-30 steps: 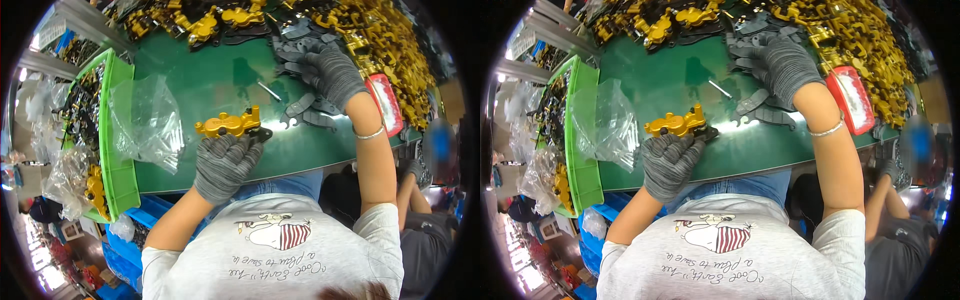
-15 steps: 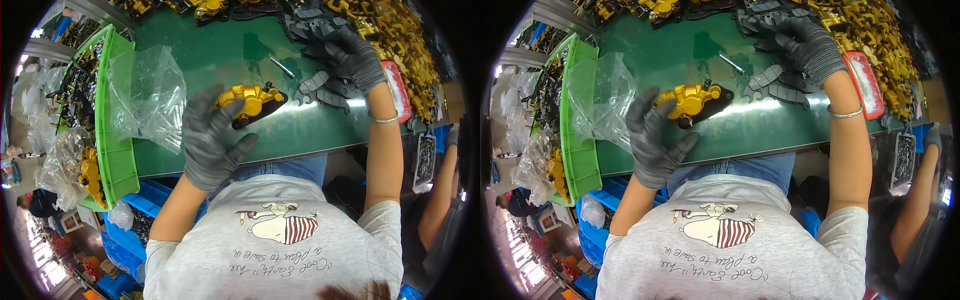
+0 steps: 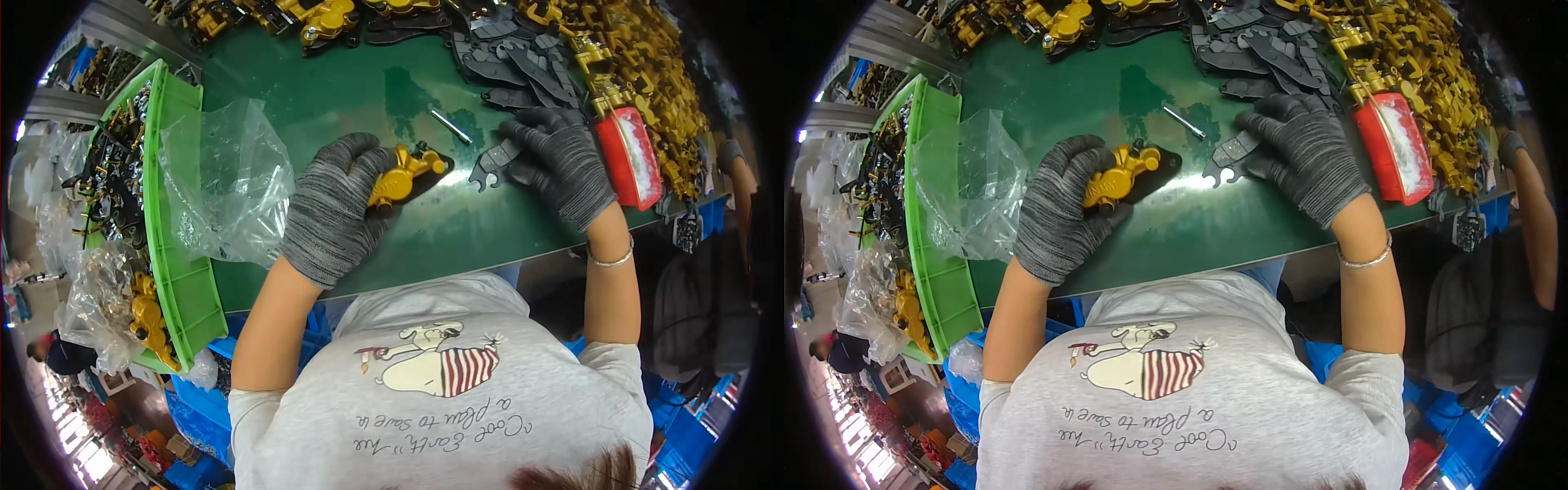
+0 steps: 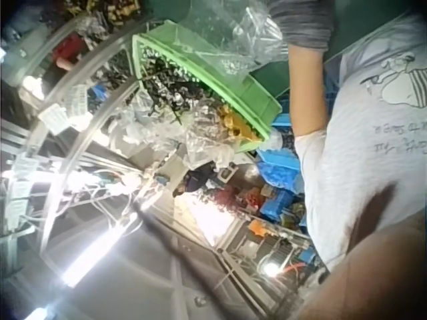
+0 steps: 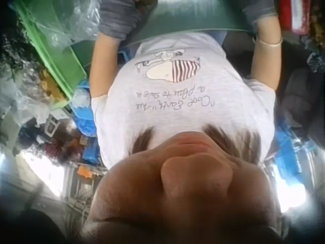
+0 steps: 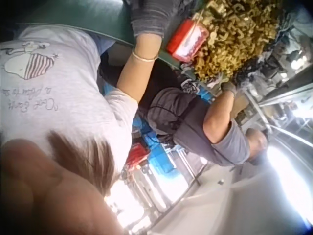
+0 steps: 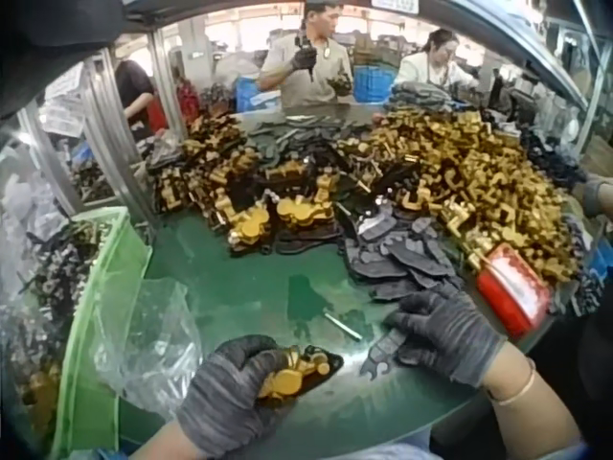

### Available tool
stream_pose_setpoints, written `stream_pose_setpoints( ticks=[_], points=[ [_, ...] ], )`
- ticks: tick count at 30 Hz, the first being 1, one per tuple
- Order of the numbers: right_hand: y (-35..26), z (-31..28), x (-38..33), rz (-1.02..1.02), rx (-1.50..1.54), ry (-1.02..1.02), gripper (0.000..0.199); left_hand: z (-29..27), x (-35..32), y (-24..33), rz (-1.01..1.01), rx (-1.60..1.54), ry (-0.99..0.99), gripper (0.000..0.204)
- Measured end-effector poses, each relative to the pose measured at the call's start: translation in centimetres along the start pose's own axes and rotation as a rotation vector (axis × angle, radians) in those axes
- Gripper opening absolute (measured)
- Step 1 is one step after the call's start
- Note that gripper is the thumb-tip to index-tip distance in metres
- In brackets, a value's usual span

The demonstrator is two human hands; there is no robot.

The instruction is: Assembling brake pads and pins into yellow brake caliper housings at a manual workstation.

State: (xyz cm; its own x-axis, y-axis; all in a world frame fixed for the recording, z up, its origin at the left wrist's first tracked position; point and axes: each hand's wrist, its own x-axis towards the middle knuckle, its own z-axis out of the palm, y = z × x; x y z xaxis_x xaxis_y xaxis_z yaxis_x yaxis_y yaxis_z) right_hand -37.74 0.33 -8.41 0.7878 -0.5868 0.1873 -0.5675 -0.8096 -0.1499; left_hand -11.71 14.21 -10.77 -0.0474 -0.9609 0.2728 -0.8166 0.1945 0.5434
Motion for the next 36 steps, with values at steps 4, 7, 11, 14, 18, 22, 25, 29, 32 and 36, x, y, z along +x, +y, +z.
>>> stream_pose_setpoints(
  ticks=[4, 7, 11, 14, 18, 22, 25, 29, 32, 36],
  points=[
    [0.8, 0.3, 0.3, 0.037, -0.011, -0.005, 0.033, 0.3, 0.5, 0.3, 0.155, 0.321, 0.128, 0.042],
    [1.3, 1.0, -0.1, 0.180, 0.047, 0.166, 0.030, 1.2, -0.3, 0.6, 0.323, 0.645, 0.340, 0.037],
    [2.6, 1.2, -2.5, 0.302, 0.119, 0.269, 0.027, 2.4, -2.6, 1.3, 0.400, 0.704, 0.249, 0.040],
    [3.6, 1.3, -5.5, 0.387, 0.197, 0.301, 0.024, 1.6, -4.2, 3.2, 0.483, 0.506, 0.065, 0.040],
    [3.5, 1.3, -6.6, 0.451, 0.238, 0.289, 0.022, 0.7, -4.4, 4.1, 0.410, 0.378, 0.208, 0.043],
    [2.6, 1.3, -6.2, 0.465, 0.199, 0.198, 0.021, 1.9, -1.7, 5.4, -0.174, -0.234, 0.445, 0.035],
    [2.6, 1.4, -6.2, 0.444, 0.170, 0.174, 0.020, 2.2, -1.5, 5.8, -0.396, -0.503, 0.441, 0.034],
    [2.7, 2.2, -7.4, 0.445, 0.117, 0.182, 0.024, 1.9, -2.1, 4.7, -0.100, -0.227, 0.281, 0.041],
    [2.4, 2.4, -7.6, 0.409, 0.113, 0.226, 0.030, 1.7, -2.4, 3.6, 0.309, 0.227, 0.165, 0.038],
    [2.7, 2.9, -8.4, 0.440, 0.159, 0.339, 0.024, 2.1, -3.8, 3.6, 0.428, 0.423, 0.181, 0.030]
  ],
)
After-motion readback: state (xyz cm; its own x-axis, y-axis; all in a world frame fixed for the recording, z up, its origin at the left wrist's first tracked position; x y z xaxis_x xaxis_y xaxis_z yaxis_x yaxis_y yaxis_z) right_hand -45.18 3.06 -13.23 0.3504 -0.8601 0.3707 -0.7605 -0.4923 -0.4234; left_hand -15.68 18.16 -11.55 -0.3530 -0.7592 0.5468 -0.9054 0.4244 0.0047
